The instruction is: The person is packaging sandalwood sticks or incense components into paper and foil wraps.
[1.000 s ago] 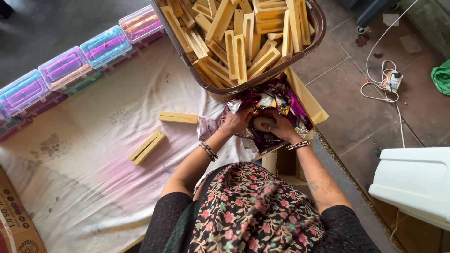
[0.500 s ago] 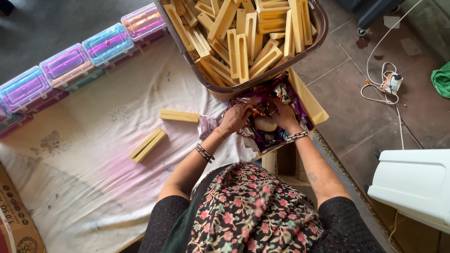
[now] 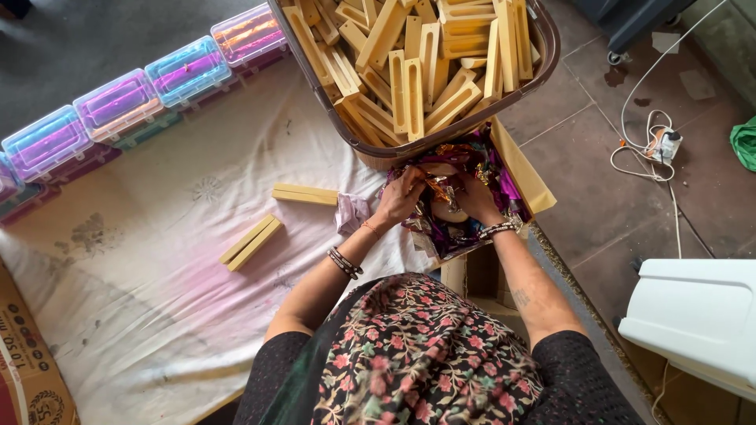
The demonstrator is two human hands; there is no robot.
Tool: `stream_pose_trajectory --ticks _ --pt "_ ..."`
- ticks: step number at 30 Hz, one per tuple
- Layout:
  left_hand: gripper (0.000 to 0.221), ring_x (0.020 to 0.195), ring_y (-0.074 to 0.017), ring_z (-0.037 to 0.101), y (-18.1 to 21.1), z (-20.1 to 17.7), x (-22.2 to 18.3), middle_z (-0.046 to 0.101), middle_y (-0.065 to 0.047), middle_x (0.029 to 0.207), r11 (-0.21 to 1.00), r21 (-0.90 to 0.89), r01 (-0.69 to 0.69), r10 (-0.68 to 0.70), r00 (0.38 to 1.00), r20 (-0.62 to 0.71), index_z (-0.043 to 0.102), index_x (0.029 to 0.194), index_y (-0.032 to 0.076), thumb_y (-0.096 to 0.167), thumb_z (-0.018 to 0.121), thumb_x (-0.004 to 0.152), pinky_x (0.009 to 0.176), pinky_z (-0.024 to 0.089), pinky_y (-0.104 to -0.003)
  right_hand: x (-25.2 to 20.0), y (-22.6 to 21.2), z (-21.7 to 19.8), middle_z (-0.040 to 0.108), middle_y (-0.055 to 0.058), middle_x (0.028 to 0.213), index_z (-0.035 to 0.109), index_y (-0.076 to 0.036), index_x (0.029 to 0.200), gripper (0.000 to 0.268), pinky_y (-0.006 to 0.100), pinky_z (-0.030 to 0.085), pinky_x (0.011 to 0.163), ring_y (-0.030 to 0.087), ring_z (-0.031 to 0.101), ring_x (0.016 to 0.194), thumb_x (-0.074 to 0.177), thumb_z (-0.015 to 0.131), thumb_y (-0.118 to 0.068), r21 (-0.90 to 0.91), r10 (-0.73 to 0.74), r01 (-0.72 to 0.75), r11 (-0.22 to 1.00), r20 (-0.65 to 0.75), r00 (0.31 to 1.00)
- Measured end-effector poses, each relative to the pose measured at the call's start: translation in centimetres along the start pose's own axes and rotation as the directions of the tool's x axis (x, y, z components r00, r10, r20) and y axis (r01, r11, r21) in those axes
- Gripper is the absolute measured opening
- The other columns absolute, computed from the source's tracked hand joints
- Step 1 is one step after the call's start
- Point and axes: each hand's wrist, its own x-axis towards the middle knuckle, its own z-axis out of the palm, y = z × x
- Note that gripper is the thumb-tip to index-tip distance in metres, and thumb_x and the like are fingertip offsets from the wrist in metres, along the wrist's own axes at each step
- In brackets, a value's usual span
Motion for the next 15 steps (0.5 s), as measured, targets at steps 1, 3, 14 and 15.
stream_pose_trajectory --ticks 1,3,14,15 --pt "0.027 0.101 -0.0418 0.068 0.5 -0.2 -0.1 0.071 -0.02 0.114 1.0 0.0 0.001 -0.001 1.0 -0.001 0.053 0.122 0.007 0.021 0.06 0.099 0.084 0.052 -0.05 0.3 0.1 0.1 0.073 0.021 0.107 0.065 -0.014 0.128 0.036 0.051 0.055 0.083 0.041 0.069 0.101 0.093 0.059 -0.019 0.0 -0.001 0.001 1.0 0.001 1.0" --pt "0.024 0.096 -0.034 0.07 1.6 -0.5 -0.3 0.072 -0.018 0.109 0.992 -0.045 0.119 -0.117 0.993 0.033 0.055 0.121 0.009 0.021 0.058 0.102 0.081 0.055 -0.046 0.9 0.3 0.3 0.072 0.022 0.107 0.061 -0.015 0.133 0.039 0.053 0.054 0.082 0.042 0.068 0.1 0.096 0.059 -0.028 -0.039 0.03 -0.029 0.999 0.025 0.999" --pt "0.009 0.081 -0.0032 0.046 0.1 -1.3 -2.4 0.054 0.004 0.096 0.654 -0.749 -0.102 -0.096 0.972 -0.216 0.055 0.117 0.006 0.008 0.048 0.112 0.069 0.041 -0.019 0.9 -0.1 0.8 0.072 0.024 0.11 0.065 -0.008 0.125 0.044 0.05 0.055 0.087 0.041 0.068 0.103 0.089 0.066 -0.033 -0.209 -0.04 0.058 0.976 0.088 0.995" --pt "0.009 0.07 -0.0024 0.041 0.3 -1.8 -3.2 0.051 0.005 0.089 0.642 -0.767 0.008 -0.177 0.974 -0.139 0.055 0.116 0.008 0.01 0.048 0.111 0.057 0.036 -0.019 0.7 -0.2 0.8 0.071 0.024 0.11 0.065 -0.007 0.126 0.046 0.051 0.055 0.087 0.042 0.068 0.103 0.086 0.066 -0.031 -0.203 -0.065 0.079 0.976 0.077 0.995"
